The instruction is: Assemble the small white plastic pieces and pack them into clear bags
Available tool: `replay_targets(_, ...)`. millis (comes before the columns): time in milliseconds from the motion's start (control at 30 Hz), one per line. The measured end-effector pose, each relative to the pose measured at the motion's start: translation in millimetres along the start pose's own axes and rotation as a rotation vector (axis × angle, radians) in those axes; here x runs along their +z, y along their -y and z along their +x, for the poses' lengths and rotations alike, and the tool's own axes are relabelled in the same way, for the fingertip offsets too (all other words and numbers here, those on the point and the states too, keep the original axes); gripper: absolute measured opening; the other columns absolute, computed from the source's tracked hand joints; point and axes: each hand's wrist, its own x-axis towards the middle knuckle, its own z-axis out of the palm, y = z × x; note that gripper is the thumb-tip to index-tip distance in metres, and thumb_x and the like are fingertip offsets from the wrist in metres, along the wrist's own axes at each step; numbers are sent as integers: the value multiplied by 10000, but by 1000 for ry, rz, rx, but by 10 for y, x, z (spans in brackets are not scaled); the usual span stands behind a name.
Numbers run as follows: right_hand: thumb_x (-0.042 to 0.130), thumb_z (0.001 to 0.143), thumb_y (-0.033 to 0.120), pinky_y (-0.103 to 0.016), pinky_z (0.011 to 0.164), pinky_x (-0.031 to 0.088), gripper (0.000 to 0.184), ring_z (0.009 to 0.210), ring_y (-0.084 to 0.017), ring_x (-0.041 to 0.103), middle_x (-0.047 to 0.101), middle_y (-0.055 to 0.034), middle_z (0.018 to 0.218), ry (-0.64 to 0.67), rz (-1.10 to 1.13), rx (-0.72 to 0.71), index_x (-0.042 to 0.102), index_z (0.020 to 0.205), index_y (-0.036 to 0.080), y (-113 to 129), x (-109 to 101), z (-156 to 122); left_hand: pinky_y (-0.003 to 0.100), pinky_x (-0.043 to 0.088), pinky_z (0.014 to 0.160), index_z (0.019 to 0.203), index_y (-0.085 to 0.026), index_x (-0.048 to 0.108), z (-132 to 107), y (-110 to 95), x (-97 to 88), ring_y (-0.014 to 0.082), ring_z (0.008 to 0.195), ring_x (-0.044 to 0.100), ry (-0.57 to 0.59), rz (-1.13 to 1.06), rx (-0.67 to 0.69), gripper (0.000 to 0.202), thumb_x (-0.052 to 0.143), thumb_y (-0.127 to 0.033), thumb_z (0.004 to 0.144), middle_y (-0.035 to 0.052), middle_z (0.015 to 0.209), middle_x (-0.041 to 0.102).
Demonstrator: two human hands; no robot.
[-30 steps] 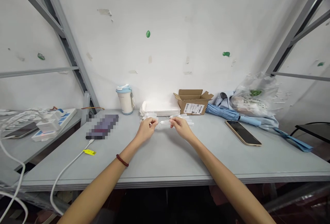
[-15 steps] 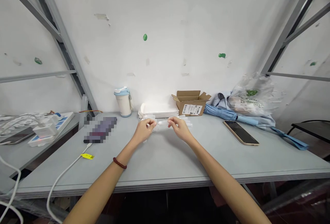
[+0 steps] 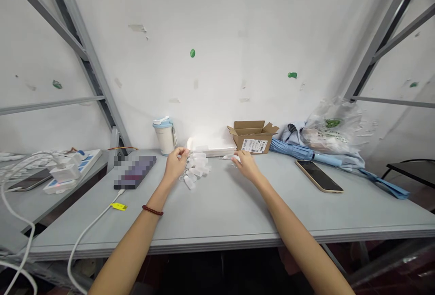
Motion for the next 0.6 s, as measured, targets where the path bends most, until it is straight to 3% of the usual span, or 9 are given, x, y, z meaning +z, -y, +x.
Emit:
replay_targets(67, 474, 896, 276, -386, 883, 358, 241, 1112, -287, 465, 570, -148, 1158, 75, -156, 69, 569, 1084, 156, -59, -58, -2, 296, 442, 698, 806, -149, 616, 25, 39, -28, 192, 794, 569, -6, 14, -6, 268, 501, -390, 777, 62, 810, 642)
replay_targets(133, 511, 877, 264, -383, 881, 348, 289, 1131, -296, 439, 539, -156, 1192, 117, -248, 120, 545, 1146, 163, -100, -114, -9, 332, 442, 786, 984, -156, 603, 33, 51, -48, 212, 924, 551, -52, 12, 10, 325, 539, -398, 776, 90, 990, 627)
replay_targets(233, 590, 830, 285, -381, 886, 334, 435, 1158, -304, 402, 484, -166, 1245, 138, -304, 163, 484, 1236, 173, -151, -170, -20, 395, 397, 917, 1354, -217, 341, 20, 11, -82, 243, 1158, 440, -153, -54, 51, 649, 577, -429, 788, 130, 1322, 440)
replay_targets(300, 641, 790, 283, -382, 880, 334, 518, 1165, -307, 390, 457, -174, 1264, 172, -327, 190, 459, 1262, 173, -188, -180, -23, 433, 357, 970, 1436, -246, 151, -4, -41, -101, 259, 1238, 367, -183, -75, 82, 784, 569, -447, 804, 143, 1410, 324)
replay_targets(367, 668, 762, 262, -384, 873, 336, 550, 1162, -307, 390, 446, -179, 1265, 220, -349, 219, 456, 1262, 167, -226, -174, -22, 459, 320, 1004, 1450, -248, 85, -31, -90, -106, 270, 1261, 338, -193, -41, 137, 834, 573, -452, 805, 151, 1427, 287)
replay_targets(500, 647, 774, 224, -382, 866, 346, 453, 1162, -299, 399, 462, -171, 1243, 285, -357, 247, 503, 1199, 156, -278, -161, -13, 459, 298, 1020, 1433, -196, 184, -67, -133, -77, 268, 1224, 378, -182, 86, 294, 788, 580, -433, 795, 161, 1376, 374)
replay_targets(600, 607, 793, 177, -381, 849, 363, 351, 1135, -294, 436, 491, -169, 1210, 303, -354, 266, 552, 1139, 154, -288, -158, -13, 396, 384, 926, 1217, -172, 510, -101, -127, -35, 240, 1021, 532, -2, 195, 359, 457, 515, -399, 820, 101, 1050, 621)
